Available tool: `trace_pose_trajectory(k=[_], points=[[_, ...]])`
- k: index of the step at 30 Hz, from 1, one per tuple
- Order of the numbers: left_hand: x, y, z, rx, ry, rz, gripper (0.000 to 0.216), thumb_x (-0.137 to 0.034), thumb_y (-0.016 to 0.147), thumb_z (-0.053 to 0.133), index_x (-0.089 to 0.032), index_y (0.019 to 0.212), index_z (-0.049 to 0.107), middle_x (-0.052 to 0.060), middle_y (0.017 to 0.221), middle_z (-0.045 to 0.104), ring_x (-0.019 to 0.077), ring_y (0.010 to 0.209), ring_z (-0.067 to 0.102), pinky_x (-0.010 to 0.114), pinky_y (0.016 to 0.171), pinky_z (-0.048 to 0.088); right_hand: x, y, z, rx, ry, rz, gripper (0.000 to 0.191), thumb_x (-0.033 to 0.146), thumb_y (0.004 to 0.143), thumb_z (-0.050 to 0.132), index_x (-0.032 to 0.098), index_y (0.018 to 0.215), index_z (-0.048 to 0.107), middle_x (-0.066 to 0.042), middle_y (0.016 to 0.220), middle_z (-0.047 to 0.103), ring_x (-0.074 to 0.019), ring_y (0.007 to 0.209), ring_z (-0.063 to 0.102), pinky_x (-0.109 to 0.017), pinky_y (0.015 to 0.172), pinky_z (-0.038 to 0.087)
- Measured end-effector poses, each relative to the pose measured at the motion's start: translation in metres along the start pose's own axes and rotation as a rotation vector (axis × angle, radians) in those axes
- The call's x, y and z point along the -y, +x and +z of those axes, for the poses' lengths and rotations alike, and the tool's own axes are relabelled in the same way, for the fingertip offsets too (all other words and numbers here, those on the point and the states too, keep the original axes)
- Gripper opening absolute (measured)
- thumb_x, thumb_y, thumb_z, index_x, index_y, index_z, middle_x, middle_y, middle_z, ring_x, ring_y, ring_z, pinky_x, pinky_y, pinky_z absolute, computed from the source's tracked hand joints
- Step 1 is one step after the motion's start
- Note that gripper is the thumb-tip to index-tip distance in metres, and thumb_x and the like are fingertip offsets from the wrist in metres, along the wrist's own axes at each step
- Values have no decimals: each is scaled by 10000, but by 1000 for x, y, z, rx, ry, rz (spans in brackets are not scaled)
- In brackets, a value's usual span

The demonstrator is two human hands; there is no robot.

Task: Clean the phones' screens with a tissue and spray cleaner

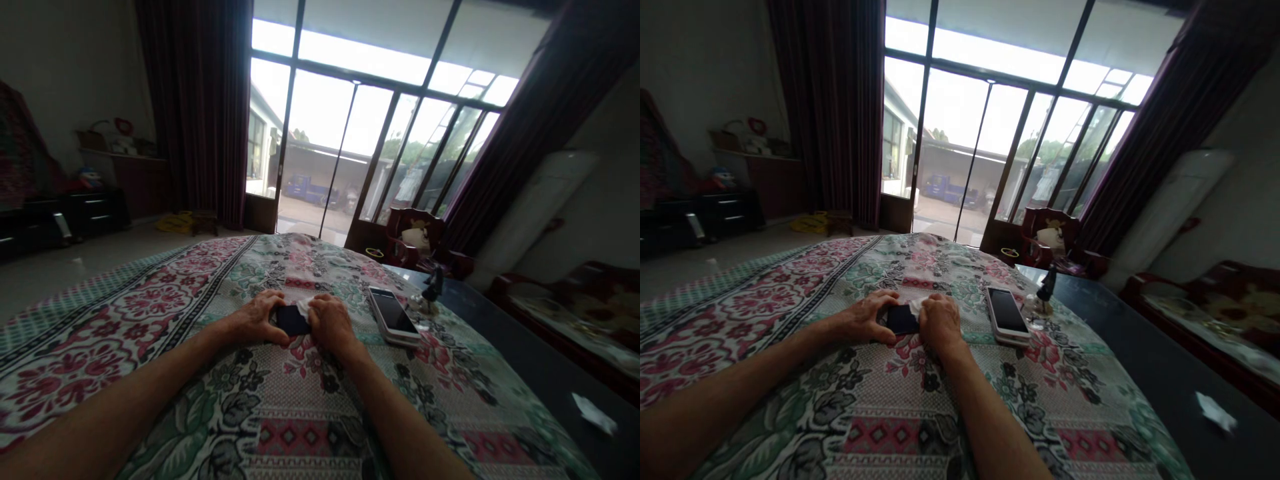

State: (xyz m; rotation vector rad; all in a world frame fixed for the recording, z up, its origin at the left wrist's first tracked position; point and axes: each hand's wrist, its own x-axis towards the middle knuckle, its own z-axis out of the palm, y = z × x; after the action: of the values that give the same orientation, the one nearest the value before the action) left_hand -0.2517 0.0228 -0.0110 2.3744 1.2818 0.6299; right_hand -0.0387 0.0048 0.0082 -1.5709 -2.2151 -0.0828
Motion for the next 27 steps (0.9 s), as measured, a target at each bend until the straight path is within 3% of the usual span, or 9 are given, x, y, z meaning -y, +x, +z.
trace_pose_trajectory(k=[5,14,22,24,27], points=[[0,0,1,-9,-18,-5,704,-503,533,796,-268,1166,597,106,1409,478,348,1347,345,493,1113,275,-21,2,-5,-62,-90,173,224,176,861,504,187,839,727,-106,990,687,-223,958,595,-307,856,402],[0,0,2,-9,21,24,687,-536,553,780,-217,1133,597,110,1382,487,319,1331,371,441,1115,286,30,-3,11,19,62,-199,204,247,899,519,249,968,711,-31,1058,662,-182,997,555,-285,885,385],[-3,1,1,-10,-5,11,688,-502,545,801,-203,1133,603,152,1385,471,331,1322,377,449,1112,296,-12,5,-4,-12,-32,159,227,191,882,502,195,890,728,-94,1010,667,-204,953,574,-287,835,390],[-4,1,0,-11,-7,5,675,-493,541,803,-214,1124,608,145,1376,482,332,1314,383,457,1108,302,-8,3,-3,-22,-34,101,227,202,893,499,211,875,725,-80,1013,664,-200,964,565,-290,847,382],[-4,1,0,-18,-13,17,653,-505,555,785,-231,1122,612,112,1367,500,339,1312,383,476,1105,302,11,-1,4,7,15,-101,195,239,902,521,248,892,715,-41,1048,654,-188,982,547,-296,866,374]])
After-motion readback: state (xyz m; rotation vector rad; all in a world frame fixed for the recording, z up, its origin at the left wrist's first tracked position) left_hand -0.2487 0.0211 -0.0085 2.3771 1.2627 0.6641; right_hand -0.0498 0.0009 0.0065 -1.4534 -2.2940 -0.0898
